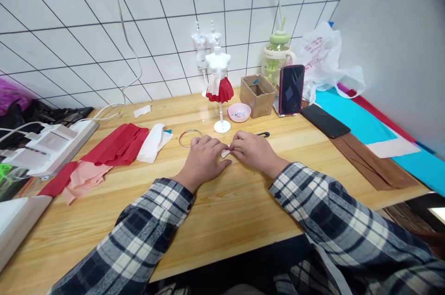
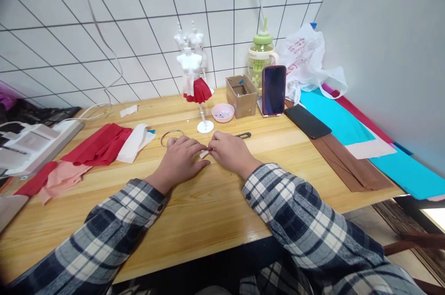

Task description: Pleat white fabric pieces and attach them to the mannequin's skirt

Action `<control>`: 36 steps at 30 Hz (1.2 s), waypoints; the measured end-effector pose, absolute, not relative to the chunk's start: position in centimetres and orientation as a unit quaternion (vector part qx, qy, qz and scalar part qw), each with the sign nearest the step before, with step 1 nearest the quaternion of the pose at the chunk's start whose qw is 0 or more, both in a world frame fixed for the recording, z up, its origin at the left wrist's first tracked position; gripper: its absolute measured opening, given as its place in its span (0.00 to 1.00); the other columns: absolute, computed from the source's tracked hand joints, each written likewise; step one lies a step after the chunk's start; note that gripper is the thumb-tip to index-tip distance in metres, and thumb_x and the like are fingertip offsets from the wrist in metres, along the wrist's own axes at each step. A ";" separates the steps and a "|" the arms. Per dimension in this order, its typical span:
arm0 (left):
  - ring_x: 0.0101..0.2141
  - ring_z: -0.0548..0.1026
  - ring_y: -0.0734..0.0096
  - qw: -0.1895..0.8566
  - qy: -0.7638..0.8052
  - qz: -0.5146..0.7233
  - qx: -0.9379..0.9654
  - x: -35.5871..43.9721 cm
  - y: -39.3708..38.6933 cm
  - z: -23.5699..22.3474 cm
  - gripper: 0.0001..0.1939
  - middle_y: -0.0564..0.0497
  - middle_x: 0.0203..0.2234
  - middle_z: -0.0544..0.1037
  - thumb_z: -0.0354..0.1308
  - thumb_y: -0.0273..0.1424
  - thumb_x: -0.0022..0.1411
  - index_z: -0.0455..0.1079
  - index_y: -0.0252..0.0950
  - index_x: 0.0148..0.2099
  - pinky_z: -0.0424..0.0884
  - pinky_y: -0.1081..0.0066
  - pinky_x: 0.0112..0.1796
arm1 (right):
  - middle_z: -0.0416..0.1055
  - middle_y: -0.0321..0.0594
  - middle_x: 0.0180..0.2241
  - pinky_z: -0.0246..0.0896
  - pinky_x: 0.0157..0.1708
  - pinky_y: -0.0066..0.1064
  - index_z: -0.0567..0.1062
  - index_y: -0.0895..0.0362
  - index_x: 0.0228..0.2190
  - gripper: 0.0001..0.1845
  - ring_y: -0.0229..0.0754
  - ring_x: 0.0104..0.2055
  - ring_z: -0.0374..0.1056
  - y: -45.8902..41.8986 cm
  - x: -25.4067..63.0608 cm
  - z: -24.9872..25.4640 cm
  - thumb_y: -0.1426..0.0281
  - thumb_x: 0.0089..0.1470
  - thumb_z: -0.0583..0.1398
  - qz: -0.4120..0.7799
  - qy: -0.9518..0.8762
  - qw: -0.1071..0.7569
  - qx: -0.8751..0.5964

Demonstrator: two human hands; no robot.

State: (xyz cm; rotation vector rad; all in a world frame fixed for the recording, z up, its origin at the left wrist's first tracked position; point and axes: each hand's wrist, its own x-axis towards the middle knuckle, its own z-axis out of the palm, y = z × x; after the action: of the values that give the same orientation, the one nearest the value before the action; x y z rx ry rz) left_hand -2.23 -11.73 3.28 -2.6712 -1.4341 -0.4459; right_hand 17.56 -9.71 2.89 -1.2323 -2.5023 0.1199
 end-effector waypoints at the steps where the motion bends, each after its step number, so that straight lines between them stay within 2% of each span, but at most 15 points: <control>1: 0.41 0.70 0.55 0.039 -0.472 -0.144 -0.869 -2.2 -11.8 3.3 0.13 0.47 0.38 0.79 0.60 0.42 0.61 0.75 0.40 0.44 0.57 0.55 0.40 | 0.72 0.37 0.39 0.50 0.29 0.31 0.79 0.51 0.36 0.09 0.38 0.36 0.68 -9.7 17.6 2.9 0.65 0.61 0.59 0.044 -0.883 0.171 -0.435; 16: 0.37 0.72 0.60 -0.015 -0.494 -0.134 -0.859 -2.0 -11.6 3.0 0.09 0.51 0.31 0.80 0.55 0.35 0.63 0.76 0.41 0.36 0.54 0.54 0.44 | 0.72 0.37 0.37 0.54 0.33 0.28 0.80 0.51 0.36 0.07 0.39 0.37 0.68 -9.2 17.6 2.2 0.66 0.58 0.61 0.107 -0.874 0.137 -0.453; 21: 0.41 0.72 0.59 -0.025 -0.494 -0.136 -0.858 -2.1 -11.4 2.8 0.09 0.50 0.35 0.80 0.56 0.36 0.62 0.76 0.41 0.38 0.55 0.55 0.44 | 0.74 0.37 0.36 0.55 0.35 0.29 0.80 0.51 0.35 0.07 0.39 0.39 0.69 -9.0 17.7 2.0 0.66 0.59 0.61 0.118 -0.879 0.134 -0.442; 28: 0.40 0.71 0.59 -0.037 -0.503 -0.135 -0.853 -2.0 -11.3 2.6 0.09 0.50 0.33 0.79 0.55 0.35 0.62 0.75 0.40 0.36 0.56 0.57 0.43 | 0.77 0.36 0.37 0.56 0.36 0.29 0.79 0.51 0.39 0.08 0.41 0.40 0.71 -8.6 18.1 2.0 0.65 0.56 0.62 0.158 -0.865 0.141 -0.454; 36: 0.40 0.71 0.59 -0.058 -0.503 -0.144 -0.850 -2.1 -11.0 2.3 0.08 0.49 0.33 0.78 0.55 0.35 0.61 0.75 0.39 0.36 0.56 0.58 0.42 | 0.76 0.37 0.36 0.58 0.37 0.29 0.81 0.52 0.33 0.06 0.40 0.39 0.70 -8.1 18.9 1.9 0.65 0.54 0.64 0.184 -0.848 0.159 -0.470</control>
State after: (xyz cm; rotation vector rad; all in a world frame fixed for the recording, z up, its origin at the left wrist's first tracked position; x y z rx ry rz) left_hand -2.09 -10.97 2.29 -2.7744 -1.6422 -0.4691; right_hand 18.93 -8.07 1.89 -1.3433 -2.4249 0.5261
